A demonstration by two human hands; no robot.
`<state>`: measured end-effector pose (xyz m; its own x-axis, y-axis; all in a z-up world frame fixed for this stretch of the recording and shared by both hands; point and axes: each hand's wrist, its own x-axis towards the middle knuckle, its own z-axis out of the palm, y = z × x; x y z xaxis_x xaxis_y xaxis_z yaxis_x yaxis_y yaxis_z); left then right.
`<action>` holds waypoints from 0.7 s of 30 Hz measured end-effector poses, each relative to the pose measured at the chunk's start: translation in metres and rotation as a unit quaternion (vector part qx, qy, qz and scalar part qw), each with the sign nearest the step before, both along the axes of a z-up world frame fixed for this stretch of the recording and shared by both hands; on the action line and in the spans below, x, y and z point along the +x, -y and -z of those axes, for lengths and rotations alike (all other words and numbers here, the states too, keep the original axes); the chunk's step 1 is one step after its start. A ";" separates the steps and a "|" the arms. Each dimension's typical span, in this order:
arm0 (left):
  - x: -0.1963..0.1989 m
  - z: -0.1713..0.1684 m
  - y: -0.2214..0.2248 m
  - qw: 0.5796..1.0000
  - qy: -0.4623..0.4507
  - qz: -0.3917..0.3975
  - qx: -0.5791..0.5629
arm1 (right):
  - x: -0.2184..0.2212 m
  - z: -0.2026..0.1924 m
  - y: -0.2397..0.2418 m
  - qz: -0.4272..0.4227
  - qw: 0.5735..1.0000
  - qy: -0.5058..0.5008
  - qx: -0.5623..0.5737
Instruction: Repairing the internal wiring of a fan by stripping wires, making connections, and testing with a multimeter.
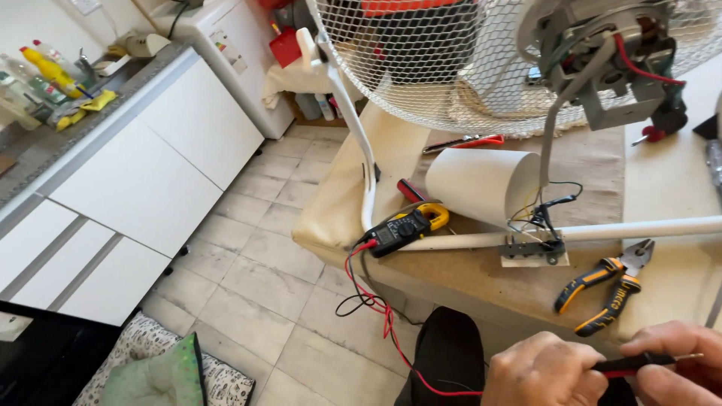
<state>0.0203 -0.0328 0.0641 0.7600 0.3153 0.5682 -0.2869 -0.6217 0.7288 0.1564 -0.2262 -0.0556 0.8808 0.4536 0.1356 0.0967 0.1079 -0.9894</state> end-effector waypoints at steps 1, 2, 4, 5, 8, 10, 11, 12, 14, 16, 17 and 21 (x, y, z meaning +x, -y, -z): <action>0.001 -0.003 -0.005 1.000 -0.004 0.027 -0.001 | 0.006 0.004 0.005 -0.011 0.998 -0.066 -0.016; 0.004 0.000 -0.012 1.000 -0.003 0.022 0.000 | 0.020 0.023 0.008 -0.016 0.998 -0.065 -0.015; 0.008 0.006 -0.025 0.991 -0.068 0.050 0.104 | 0.047 0.062 0.014 -0.007 1.000 -0.001 0.005; 0.007 -0.007 -0.035 0.991 -0.067 0.045 0.105 | 0.080 0.085 0.019 -0.013 1.000 0.000 0.007; 0.004 -0.047 -0.066 0.987 -0.071 0.042 0.140 | 0.137 0.126 0.015 -0.257 0.882 -0.320 0.231; 0.002 -0.073 -0.091 0.991 -0.071 0.098 0.054 | 0.120 0.115 -0.004 -0.027 0.980 -0.194 0.036; 0.002 -0.083 -0.102 0.991 -0.070 0.099 0.056 | 0.095 0.049 -0.053 -0.026 0.980 -0.194 0.037; 0.002 -0.093 -0.113 0.991 -0.069 0.112 0.027 | 0.052 -0.012 -0.086 0.020 0.991 -0.103 0.078; 0.002 -0.106 -0.134 0.989 -0.070 0.129 -0.003 | -0.016 -0.095 -0.120 0.069 0.991 -0.012 0.117; 0.006 -0.112 -0.154 0.993 -0.096 0.060 -0.028 | -0.041 -0.148 -0.151 0.056 0.997 0.042 0.045; 0.009 -0.111 -0.169 0.992 -0.100 0.069 -0.032 | -0.045 -0.158 -0.155 0.064 0.996 0.038 0.040; 0.022 -0.097 -0.228 0.995 -0.074 -0.061 -0.038 | -0.040 -0.150 -0.152 0.093 0.994 0.057 -0.024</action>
<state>0.0420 0.1953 0.1608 0.7864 0.4487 0.4245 -0.0991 -0.5867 0.8037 0.1162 -0.0744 0.0940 0.9303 0.2927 0.2211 0.2222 0.0300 -0.9745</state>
